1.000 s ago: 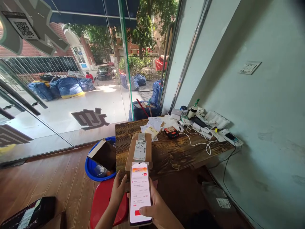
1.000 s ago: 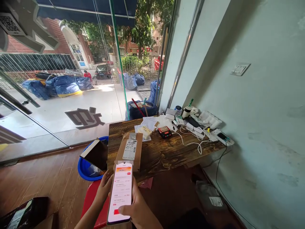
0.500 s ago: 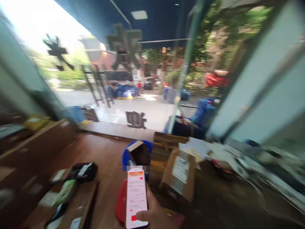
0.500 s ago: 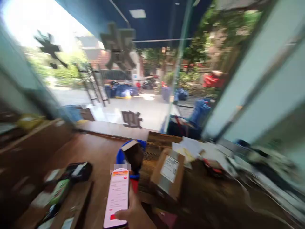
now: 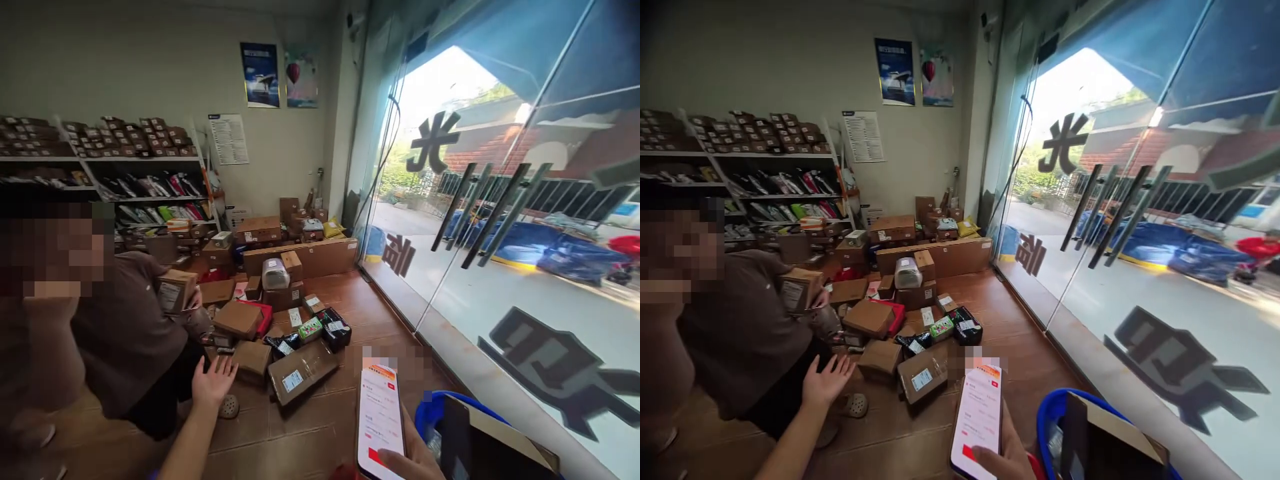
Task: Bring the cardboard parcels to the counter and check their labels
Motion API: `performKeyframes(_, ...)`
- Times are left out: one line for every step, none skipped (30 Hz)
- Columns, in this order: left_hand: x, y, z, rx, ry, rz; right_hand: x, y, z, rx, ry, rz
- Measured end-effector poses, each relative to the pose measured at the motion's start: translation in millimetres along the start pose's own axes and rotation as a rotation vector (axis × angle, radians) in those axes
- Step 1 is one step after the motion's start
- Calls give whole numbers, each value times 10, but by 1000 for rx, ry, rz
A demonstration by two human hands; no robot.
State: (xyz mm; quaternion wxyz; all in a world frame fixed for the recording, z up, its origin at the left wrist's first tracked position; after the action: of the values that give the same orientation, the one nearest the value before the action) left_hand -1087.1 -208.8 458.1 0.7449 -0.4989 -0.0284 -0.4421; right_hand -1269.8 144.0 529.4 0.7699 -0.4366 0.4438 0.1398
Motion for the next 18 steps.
performKeyframes(102, 3, -44, -3, -19, 4, 13, -57, -62, -12, -12, -4)
performKeyframes(198, -6, -94, -7, -37, 6, 22, -112, -121, -24, -17, -11)
performKeyframes(288, -25, -151, -12, -53, 6, 28, -171, -177, -40, -21, -17)
performKeyframes(370, -51, -215, -20, -68, 3, 31, -227, -229, -58, -23, -23)
performKeyframes(444, -78, -283, -25, -81, -1, 32, -276, -275, -74, -23, -26)
performKeyframes(508, -103, -354, -28, -90, -6, 33, -312, -314, -81, -26, -27)
performKeyframes(566, -122, -428, -25, -96, -12, 38, -339, -347, -82, -33, -25)
performKeyframes(615, -135, -502, -18, -97, -20, 45, -357, -372, -79, -45, -19)
performKeyframes(660, -141, -574, -5, -96, -29, 50, -366, -391, -68, -53, -12)
performKeyframes(699, -140, -640, 14, -91, -41, 54, -375, -403, -56, -60, -3)
performKeyframes(732, -133, -700, 40, -83, -57, 54, -392, -411, -50, -59, 3)
performKeyframes(754, -123, -750, 68, -68, -78, 50, -423, -415, -54, -52, 4)
performKeyframes(762, -110, -792, 98, -47, -105, 37, -464, -416, -62, -34, -2)
performKeyframes(756, -97, -825, 124, -19, -136, 23, -509, -412, -68, -14, -10)
performKeyframes(738, -86, -855, 142, 9, -171, 4, -559, -406, -75, 8, -18)
performKeyframes(704, -79, -884, 145, 39, -206, -15, -612, -399, -82, 24, -24)
performKeyframes(665, -74, -917, 135, 59, -240, -39, -660, -394, -83, 42, -30)
performKeyframes(623, -75, -956, 107, 68, -274, -65, -702, -392, -80, 58, -35)
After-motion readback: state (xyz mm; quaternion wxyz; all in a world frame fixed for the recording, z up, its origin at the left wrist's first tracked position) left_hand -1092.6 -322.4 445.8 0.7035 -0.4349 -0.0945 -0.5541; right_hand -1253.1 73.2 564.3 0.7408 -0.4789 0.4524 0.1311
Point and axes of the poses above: each hand's wrist, its own z-axis away from the middle knuckle, its own y-axis out of the back of the hand, x = y × z, the point moved 9 cm from there along -z, towards the middle knuckle, and after that the axes turned 10 degrees about -x, right-handed, at the moved point
